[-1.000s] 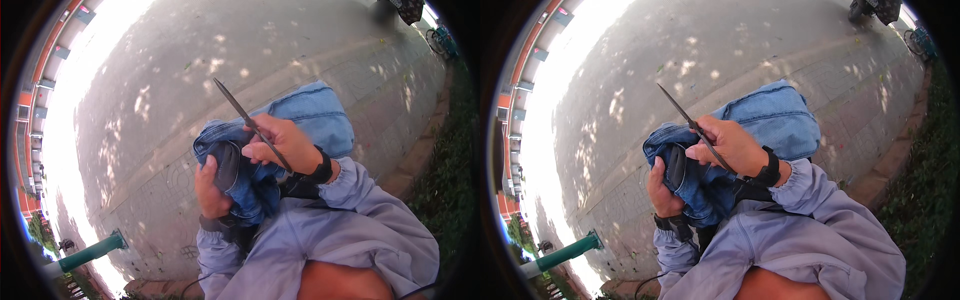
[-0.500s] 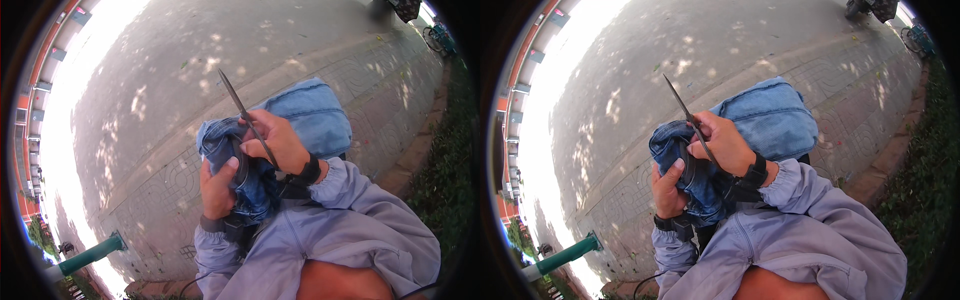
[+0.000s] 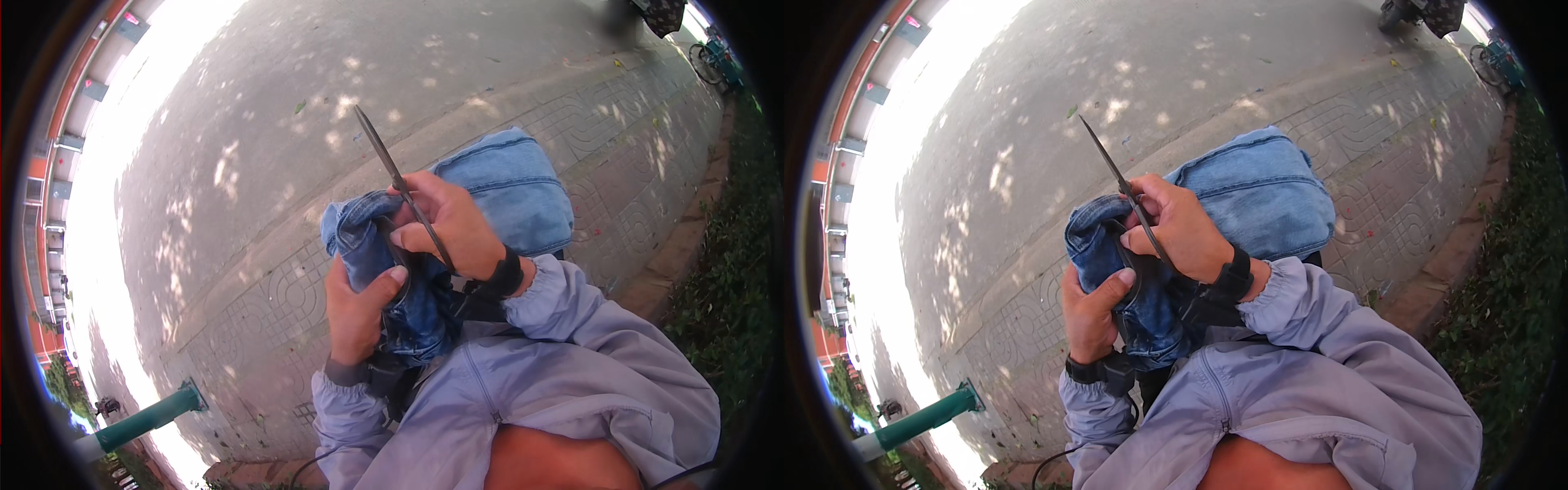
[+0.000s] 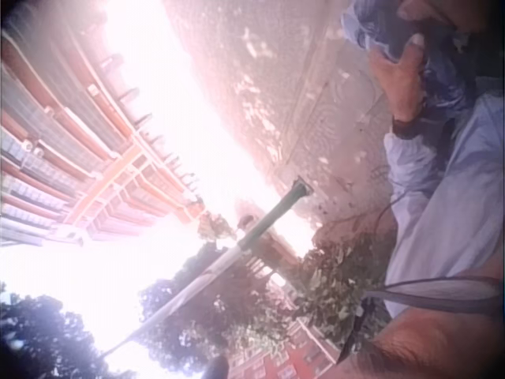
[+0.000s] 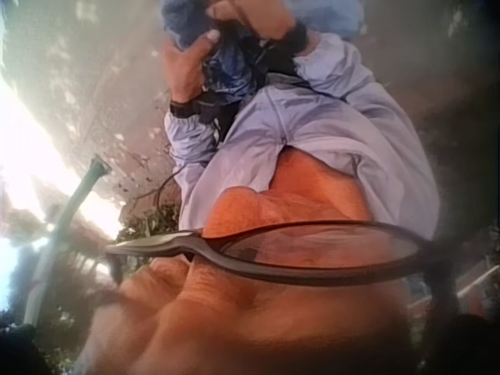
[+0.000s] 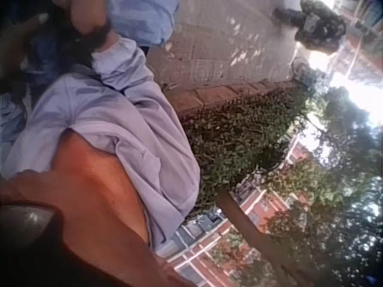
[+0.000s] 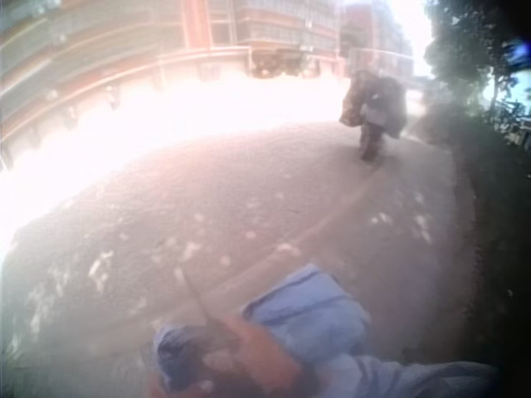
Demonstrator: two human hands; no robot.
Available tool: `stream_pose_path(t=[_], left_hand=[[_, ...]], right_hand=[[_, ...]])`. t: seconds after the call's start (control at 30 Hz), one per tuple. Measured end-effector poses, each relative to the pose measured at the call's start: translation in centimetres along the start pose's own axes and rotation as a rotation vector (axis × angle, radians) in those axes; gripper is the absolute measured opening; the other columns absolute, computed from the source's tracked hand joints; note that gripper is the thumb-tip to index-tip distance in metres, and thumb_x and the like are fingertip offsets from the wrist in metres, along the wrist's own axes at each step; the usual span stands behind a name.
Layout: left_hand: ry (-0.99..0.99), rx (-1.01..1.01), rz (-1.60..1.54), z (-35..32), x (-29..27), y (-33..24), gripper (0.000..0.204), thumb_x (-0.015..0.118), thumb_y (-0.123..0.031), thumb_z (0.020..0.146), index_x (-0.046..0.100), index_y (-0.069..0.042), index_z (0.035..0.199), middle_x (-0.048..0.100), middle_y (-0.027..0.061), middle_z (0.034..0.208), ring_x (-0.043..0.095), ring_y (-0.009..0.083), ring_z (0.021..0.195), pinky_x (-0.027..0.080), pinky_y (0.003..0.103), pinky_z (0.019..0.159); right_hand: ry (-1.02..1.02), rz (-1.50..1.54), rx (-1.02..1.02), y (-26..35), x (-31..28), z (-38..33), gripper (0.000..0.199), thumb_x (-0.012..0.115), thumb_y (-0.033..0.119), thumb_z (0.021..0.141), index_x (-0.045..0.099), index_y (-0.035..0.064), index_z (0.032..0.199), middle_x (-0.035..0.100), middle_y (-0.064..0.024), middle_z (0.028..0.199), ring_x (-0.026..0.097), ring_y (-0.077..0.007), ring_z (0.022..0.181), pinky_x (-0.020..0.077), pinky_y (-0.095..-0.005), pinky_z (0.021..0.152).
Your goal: Trimming a pair of denim jeans with scissors while sitting outdoors.
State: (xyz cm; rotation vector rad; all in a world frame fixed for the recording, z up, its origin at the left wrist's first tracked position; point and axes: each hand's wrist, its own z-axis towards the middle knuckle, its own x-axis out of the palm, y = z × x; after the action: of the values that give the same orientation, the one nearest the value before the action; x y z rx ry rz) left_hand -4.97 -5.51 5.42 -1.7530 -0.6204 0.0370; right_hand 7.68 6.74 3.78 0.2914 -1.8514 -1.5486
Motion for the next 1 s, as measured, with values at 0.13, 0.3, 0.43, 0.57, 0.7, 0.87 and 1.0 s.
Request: stream_pose_path(t=[0.13,0.3,0.43,0.57,0.7,0.87,1.0], left_hand=[[-0.012,0.002,-0.039,-0.1,0.3,-0.6,0.040,0.069,-0.008,0.086,0.057,0.001,0.123,0.065,0.0070,0.110,0.062,0.0135,0.097,0.050,0.029,0.087],[0.009,0.033,-0.002,-0.1,-0.1,-0.2,0.038,0.066,-0.014,0.092,0.057,0.001,0.125,0.065,0.0061,0.111,0.061,0.0129,0.098,0.049,0.029,0.088],[0.048,0.096,0.174,-0.1,-0.7,0.6,0.038,0.065,-0.015,0.094,0.057,0.002,0.127,0.065,0.0049,0.113,0.060,0.0129,0.099,0.048,0.029,0.089],[0.012,0.063,-0.099,-0.2,-0.2,0.9,0.032,0.066,-0.014,0.095,0.059,0.000,0.124,0.067,0.0070,0.113,0.065,0.0148,0.098,0.052,0.030,0.088],[0.012,0.062,-0.120,-0.3,-0.5,0.6,0.034,0.060,-0.014,0.098,0.057,0.002,0.128,0.065,0.0054,0.114,0.060,0.0124,0.101,0.048,0.028,0.091],[0.042,0.084,0.041,-0.3,-0.8,0.3,0.032,0.060,-0.019,0.099,0.059,0.002,0.123,0.065,0.0034,0.109,0.059,0.0099,0.095,0.047,0.026,0.085],[0.100,0.107,0.153,-0.4,-1.1,0.4,0.032,0.061,-0.021,0.099,0.060,0.001,0.122,0.065,0.0015,0.107,0.058,0.0081,0.094,0.047,0.024,0.083]], right_hand=[[0.039,-0.064,0.079,0.5,-0.8,-0.1,0.050,0.066,-0.004,0.080,0.050,-0.0052,0.127,0.062,-0.0060,0.098,0.060,-0.0111,0.090,0.0496,-0.0253,0.081],[0.049,-0.069,0.052,0.9,-0.2,0.0,0.049,0.066,-0.004,0.079,0.050,-0.0040,0.126,0.063,-0.0057,0.099,0.060,-0.0105,0.091,0.0497,-0.0253,0.081],[0.074,-0.153,-0.001,0.6,-0.3,0.1,0.049,0.067,-0.003,0.078,0.052,-0.0023,0.124,0.063,-0.0055,0.098,0.060,-0.0101,0.090,0.0497,-0.0253,0.080],[0.035,-0.046,-0.004,0.1,-0.7,0.1,0.044,0.067,-0.004,0.077,0.055,-0.0024,0.120,0.063,-0.0025,0.090,0.058,-0.0072,0.082,0.0477,-0.0221,0.073],[0.057,0.023,0.083,0.7,-1.1,0.3,0.041,0.066,-0.004,0.078,0.055,-0.0019,0.118,0.064,-0.0035,0.089,0.058,-0.0063,0.081,0.0470,-0.0213,0.071],[0.044,-0.043,0.045,0.2,-0.6,0.3,0.042,0.065,-0.005,0.077,0.055,-0.0025,0.118,0.065,-0.0043,0.090,0.059,-0.0066,0.082,0.0470,-0.0212,0.072],[0.063,-0.122,-0.048,-0.3,-0.3,0.3,0.043,0.063,-0.006,0.075,0.055,-0.0026,0.117,0.065,-0.0033,0.091,0.059,-0.0071,0.081,0.0469,-0.0211,0.072]])
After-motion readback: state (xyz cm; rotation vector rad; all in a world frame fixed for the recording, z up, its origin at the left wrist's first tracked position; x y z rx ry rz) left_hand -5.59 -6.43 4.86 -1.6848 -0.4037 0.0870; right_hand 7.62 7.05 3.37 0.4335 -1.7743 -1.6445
